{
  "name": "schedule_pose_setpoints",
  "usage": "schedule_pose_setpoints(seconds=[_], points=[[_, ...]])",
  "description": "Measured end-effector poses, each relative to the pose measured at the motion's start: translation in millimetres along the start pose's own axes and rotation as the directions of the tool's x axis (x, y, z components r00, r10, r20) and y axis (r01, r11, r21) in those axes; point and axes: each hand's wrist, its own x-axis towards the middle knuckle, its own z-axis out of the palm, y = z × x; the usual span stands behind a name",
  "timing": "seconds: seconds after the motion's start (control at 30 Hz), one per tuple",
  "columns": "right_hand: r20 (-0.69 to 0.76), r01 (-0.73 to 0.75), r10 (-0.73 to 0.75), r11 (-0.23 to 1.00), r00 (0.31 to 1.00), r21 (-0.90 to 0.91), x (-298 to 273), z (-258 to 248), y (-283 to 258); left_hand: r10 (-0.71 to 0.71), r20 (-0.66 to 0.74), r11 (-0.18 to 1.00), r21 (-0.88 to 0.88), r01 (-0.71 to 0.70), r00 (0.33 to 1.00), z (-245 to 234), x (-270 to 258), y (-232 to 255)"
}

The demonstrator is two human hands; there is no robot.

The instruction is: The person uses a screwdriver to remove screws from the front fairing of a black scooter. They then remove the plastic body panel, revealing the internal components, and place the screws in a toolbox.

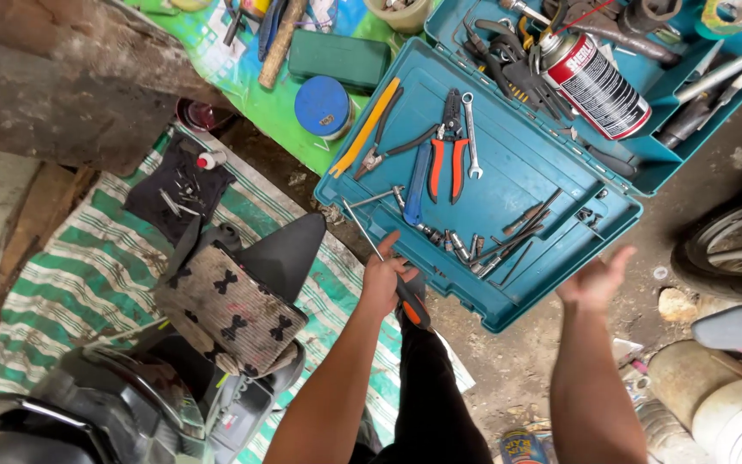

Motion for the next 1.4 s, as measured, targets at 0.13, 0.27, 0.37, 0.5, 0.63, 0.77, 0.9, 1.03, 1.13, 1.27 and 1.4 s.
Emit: schedule_pose_setpoints(seconds=[0.13,0.27,0.37,0.5,0.63,0.77,0.9,1.03,1.13,1.27,1.4], points=[[0.006,0.067,-0.066,0.995,0.998,-0.079,-170,146,-10,-0.101,-0.238,0.987,0.095,0.127,0.966,-21,2,-26],[-0.262,-0.074,-0.177,0.681,0.949,-0.729,-227,132,18,0.025,-0.062,0.999,-0.032,-0.027,0.998,-30,-17,-67],[0.086,0.041,0.076,0.467,0.993,-0.883,-274,206,45,0.062,0.005,0.995,0.082,-0.062,0.998,22,-46,-55],[0.431,0.191,0.31,0.579,0.847,-0.792,-264,235,103,0.054,0.166,0.728,0.668,-0.152,0.985,127,-125,66],[0.344,0.269,0.175,0.347,0.923,-0.898,-267,319,73,0.162,0.075,0.806,0.565,-0.175,0.984,106,-125,73],[0.581,0.497,-0.133,-0.389,0.803,-0.776,-191,332,34,0.035,-0.066,0.703,0.711,0.022,0.997,30,-128,52],[0.687,0.362,-0.132,-0.771,0.714,-0.524,-108,336,7,-0.035,-0.184,0.574,0.801,0.171,0.982,-17,-151,21],[0.735,0.35,-0.098,-0.832,0.671,-0.43,-69,346,6,-0.084,-0.216,0.569,0.791,0.225,0.973,-44,-154,-9],[0.759,0.399,-0.067,-0.819,0.647,-0.412,-56,354,22,-0.155,-0.22,0.57,0.776,0.269,0.963,-41,-157,-16],[0.804,0.395,0.002,-0.872,0.594,-0.289,-56,400,35,-0.219,-0.187,0.614,0.737,0.284,0.958,-15,-152,8],[0.877,0.495,-0.002,-0.824,0.481,-0.274,-77,420,28,-0.251,-0.242,0.703,0.62,0.348,0.937,12,-151,32]])
